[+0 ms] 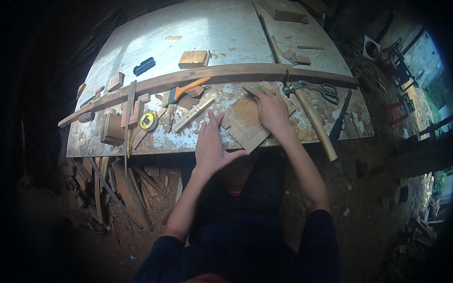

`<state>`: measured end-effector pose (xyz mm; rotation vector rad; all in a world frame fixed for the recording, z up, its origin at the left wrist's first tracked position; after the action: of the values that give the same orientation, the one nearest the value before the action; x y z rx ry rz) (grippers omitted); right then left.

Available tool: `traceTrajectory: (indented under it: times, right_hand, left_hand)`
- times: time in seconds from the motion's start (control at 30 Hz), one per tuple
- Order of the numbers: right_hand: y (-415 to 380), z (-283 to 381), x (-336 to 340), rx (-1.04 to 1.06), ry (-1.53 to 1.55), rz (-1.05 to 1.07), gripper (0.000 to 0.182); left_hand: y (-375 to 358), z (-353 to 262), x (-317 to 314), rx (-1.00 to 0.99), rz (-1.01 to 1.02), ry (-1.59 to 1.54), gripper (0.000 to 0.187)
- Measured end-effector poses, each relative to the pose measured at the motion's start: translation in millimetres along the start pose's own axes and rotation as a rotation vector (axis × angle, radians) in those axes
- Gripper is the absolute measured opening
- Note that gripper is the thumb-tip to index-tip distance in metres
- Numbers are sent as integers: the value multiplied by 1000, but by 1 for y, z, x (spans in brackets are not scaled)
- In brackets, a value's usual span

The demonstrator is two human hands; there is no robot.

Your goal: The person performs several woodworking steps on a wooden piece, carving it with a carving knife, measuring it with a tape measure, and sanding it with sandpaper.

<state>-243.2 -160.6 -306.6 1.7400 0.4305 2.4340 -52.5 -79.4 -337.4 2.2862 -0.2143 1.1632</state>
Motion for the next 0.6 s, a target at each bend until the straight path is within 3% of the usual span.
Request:
traceTrajectory:
  times: [0.07,0.13,0.17,0.27,0.3,0.4,0.43,0.53,0.6]
  right_hand:
    - [-29,40,-10,196,-114,-73,34]
    - [-66,86,-8,327,258,91,33]
    - [-67,81,-7,317,209,147,32]
    - [-40,12,11,-8,41,-79,34]
    - [-52,26,9,95,13,-123,35]
    - [-106,86,-2,287,243,90,33]
    - [-104,79,0,295,249,109,34]
    - [-79,-10,17,-31,105,-208,35]
    - [-101,21,15,60,68,-182,39]
  left_hand:
    - [4,1,2,-9,-6,9,165]
    - [-2,3,1,-8,-6,5,165]
    - [0,3,1,-17,-18,9,165]
    - [1,0,1,-15,-25,7,164]
    - [1,0,1,-13,-28,8,164]
    - [0,3,0,-34,-40,25,164]
    - [2,2,1,-42,-47,35,164]
    - [0,2,-1,-34,-46,28,163]
    - [5,3,2,-31,-57,24,163]
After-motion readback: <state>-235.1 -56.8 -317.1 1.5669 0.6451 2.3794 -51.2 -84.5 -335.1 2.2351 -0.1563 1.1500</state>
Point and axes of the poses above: each hand's wrist, its own y-axis towards the middle knuckle, its own x-axis out of the back of the hand, z = x × y, the point moved 10 cm from there along y, towards the middle knuckle, and after that the axes turned 2 degrees about -x, right-handed, at the moved point
